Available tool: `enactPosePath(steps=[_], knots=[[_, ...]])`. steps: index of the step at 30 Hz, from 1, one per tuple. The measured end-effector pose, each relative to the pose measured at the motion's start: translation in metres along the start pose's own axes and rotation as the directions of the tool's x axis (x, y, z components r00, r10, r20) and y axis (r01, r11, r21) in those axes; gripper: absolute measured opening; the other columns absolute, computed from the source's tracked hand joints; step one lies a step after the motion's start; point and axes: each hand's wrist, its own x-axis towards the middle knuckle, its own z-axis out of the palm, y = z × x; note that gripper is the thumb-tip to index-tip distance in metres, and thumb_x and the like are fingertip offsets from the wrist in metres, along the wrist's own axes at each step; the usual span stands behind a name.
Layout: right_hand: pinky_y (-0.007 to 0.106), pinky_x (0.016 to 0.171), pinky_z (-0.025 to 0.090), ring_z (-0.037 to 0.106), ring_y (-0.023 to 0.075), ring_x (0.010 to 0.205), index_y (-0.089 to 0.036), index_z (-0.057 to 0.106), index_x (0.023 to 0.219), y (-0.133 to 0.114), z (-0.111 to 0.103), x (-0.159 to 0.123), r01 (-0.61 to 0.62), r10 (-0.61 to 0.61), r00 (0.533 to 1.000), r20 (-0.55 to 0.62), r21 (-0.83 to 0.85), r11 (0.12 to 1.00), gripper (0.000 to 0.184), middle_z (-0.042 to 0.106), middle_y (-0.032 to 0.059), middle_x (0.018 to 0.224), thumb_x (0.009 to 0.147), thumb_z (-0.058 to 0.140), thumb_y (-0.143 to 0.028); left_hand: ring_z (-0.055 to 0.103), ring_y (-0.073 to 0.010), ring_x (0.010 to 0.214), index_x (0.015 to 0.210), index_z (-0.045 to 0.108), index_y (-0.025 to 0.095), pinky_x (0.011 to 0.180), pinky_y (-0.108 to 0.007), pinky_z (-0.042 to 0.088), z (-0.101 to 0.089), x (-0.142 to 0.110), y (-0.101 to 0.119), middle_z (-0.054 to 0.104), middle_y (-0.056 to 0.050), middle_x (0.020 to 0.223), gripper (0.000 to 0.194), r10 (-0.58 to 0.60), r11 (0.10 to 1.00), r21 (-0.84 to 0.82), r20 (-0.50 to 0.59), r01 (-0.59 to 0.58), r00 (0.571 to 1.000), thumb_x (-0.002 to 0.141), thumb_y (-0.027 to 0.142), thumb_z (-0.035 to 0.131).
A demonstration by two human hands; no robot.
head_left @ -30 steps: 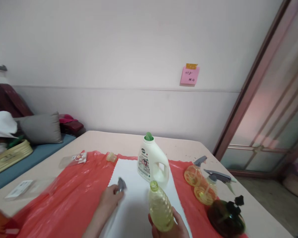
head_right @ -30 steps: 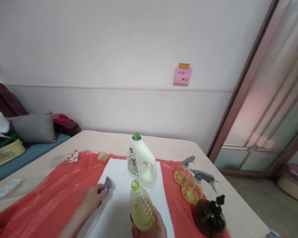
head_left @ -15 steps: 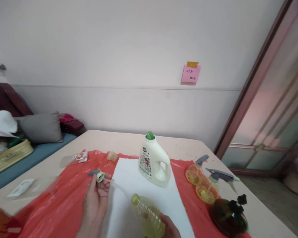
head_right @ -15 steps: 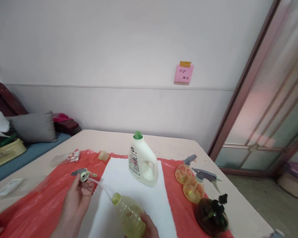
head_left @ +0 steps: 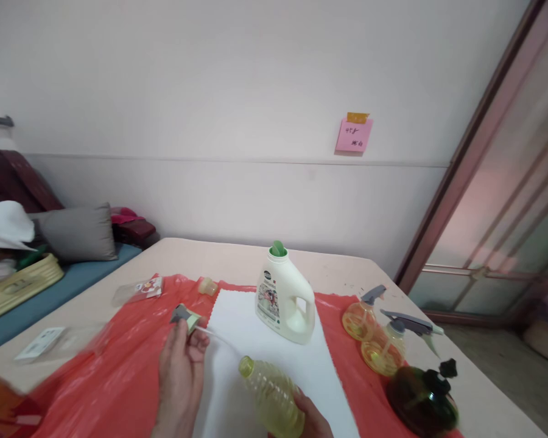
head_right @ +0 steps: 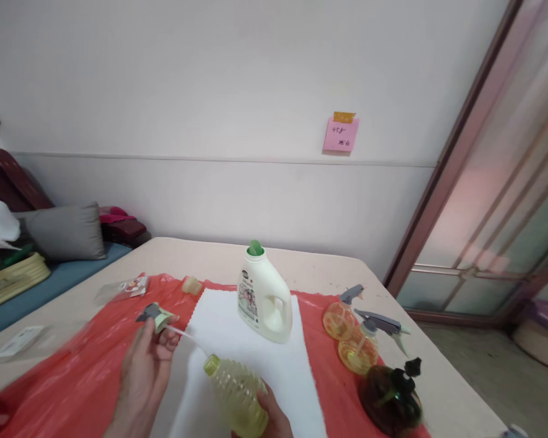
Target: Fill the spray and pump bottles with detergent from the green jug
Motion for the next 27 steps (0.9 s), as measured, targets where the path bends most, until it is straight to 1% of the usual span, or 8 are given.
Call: enactPosePath(steps=[2, 4, 7, 11, 16, 19, 24, 27], knots=[[0.028, 0.057, 0.048, 0.068, 0.0204, 0.07, -0.026, 0.065, 0.105, 0.002, 0.001, 0.001, 0.04, -0.039, 0.999, -0.015, 0.041, 0.998, 0.045, 0.074, 0.0023, 0.085, 0.065, 0.081, -0.038, 0.065, -0.0097, 0.066, 0.097, 0.069, 0.017, 0.061, -0.019, 0.055, 0.005, -0.012, -0.008, 0.074, -0.004, 0.088, 0.02, -0.03, 0.998, 0.047, 0.044, 0.028, 0.999, 0.082, 0.03, 0.071], [0.028, 0.059, 0.049, 0.069, 0.0212, 0.075, -0.028, 0.06, 0.111, 0.002, 0.004, -0.001, 0.073, -0.071, 0.997, -0.032, 0.053, 0.996, 0.052, 0.075, 0.0016, 0.091, 0.064, 0.082, -0.038, 0.069, -0.0145, 0.086, 0.109, 0.068, 0.022, 0.075, -0.024, 0.056, 0.01, -0.027, -0.018, 0.074, -0.004, 0.101, 0.034, -0.096, 0.991, 0.096, 0.084, 0.088, 0.992, 0.079, 0.037, 0.074], [0.029, 0.062, 0.05, 0.069, 0.0228, 0.086, -0.031, 0.056, 0.115, -0.002, 0.013, -0.007, 0.121, -0.12, 0.992, -0.033, 0.032, 0.992, 0.058, 0.074, 0.0009, 0.103, 0.063, 0.083, -0.038, 0.065, -0.0208, 0.11, 0.116, 0.067, 0.023, 0.09, -0.028, 0.052, 0.017, -0.047, -0.03, 0.072, -0.007, 0.113, 0.044, -0.211, 0.967, 0.182, 0.166, 0.18, 0.963, 0.078, 0.043, 0.074], [0.032, 0.071, 0.05, 0.067, 0.025, 0.097, -0.03, 0.056, 0.118, -0.007, 0.021, -0.016, 0.21, -0.21, 0.978, 0.007, 0.01, 0.978, 0.062, 0.07, 0.0041, 0.115, 0.064, 0.081, -0.044, 0.064, -0.0253, 0.111, 0.114, 0.067, 0.02, 0.089, -0.032, 0.051, 0.023, -0.066, -0.04, 0.071, -0.009, 0.113, 0.044, -0.317, 0.937, 0.235, 0.253, 0.259, 0.914, 0.078, 0.044, 0.073], [0.033, 0.07, 0.05, 0.065, 0.0262, 0.099, -0.031, 0.053, 0.119, -0.007, 0.021, -0.017, 0.251, -0.252, 0.968, 0.001, -0.069, 0.966, 0.063, 0.068, 0.0049, 0.118, 0.065, 0.081, -0.045, 0.063, -0.0269, 0.114, 0.117, 0.063, 0.021, 0.09, -0.035, 0.052, 0.025, -0.072, -0.04, 0.07, -0.009, 0.115, 0.041, -0.346, 0.932, 0.214, 0.283, 0.292, 0.895, 0.082, 0.041, 0.071], [0.034, 0.069, 0.051, 0.065, 0.0257, 0.097, -0.029, 0.052, 0.119, -0.007, 0.022, -0.017, 0.261, -0.264, 0.965, -0.006, -0.117, 0.958, 0.065, 0.067, 0.0063, 0.117, 0.065, 0.082, -0.048, 0.059, -0.0283, 0.12, 0.121, 0.062, 0.02, 0.092, -0.035, 0.051, 0.023, -0.07, -0.038, 0.069, -0.011, 0.117, 0.043, -0.345, 0.929, 0.243, 0.29, 0.28, 0.893, 0.084, 0.041, 0.068], [0.028, 0.057, 0.05, 0.066, 0.0212, 0.084, -0.033, 0.04, 0.135, -0.007, 0.022, -0.019, 0.224, -0.233, 0.973, -0.012, -0.222, 0.949, 0.08, 0.064, 0.0089, 0.121, 0.07, 0.071, -0.067, 0.059, -0.0296, 0.121, 0.119, 0.065, 0.019, 0.092, -0.034, 0.053, 0.02, -0.066, -0.032, 0.069, -0.012, 0.119, 0.044, -0.318, 0.925, 0.301, 0.28, 0.232, 0.906, 0.082, 0.042, 0.07], [0.027, 0.057, 0.05, 0.065, 0.0191, 0.079, -0.032, 0.039, 0.135, -0.004, 0.02, -0.019, 0.259, -0.255, 0.966, 0.048, -0.249, 0.933, 0.098, 0.065, 0.0082, 0.119, 0.053, 0.087, -0.058, 0.061, -0.0274, 0.119, 0.118, 0.065, 0.021, 0.091, -0.031, 0.053, 0.018, -0.061, -0.028, 0.07, -0.009, 0.117, 0.044, -0.3, 0.934, 0.269, 0.245, 0.233, 0.922, 0.08, 0.041, 0.072]])
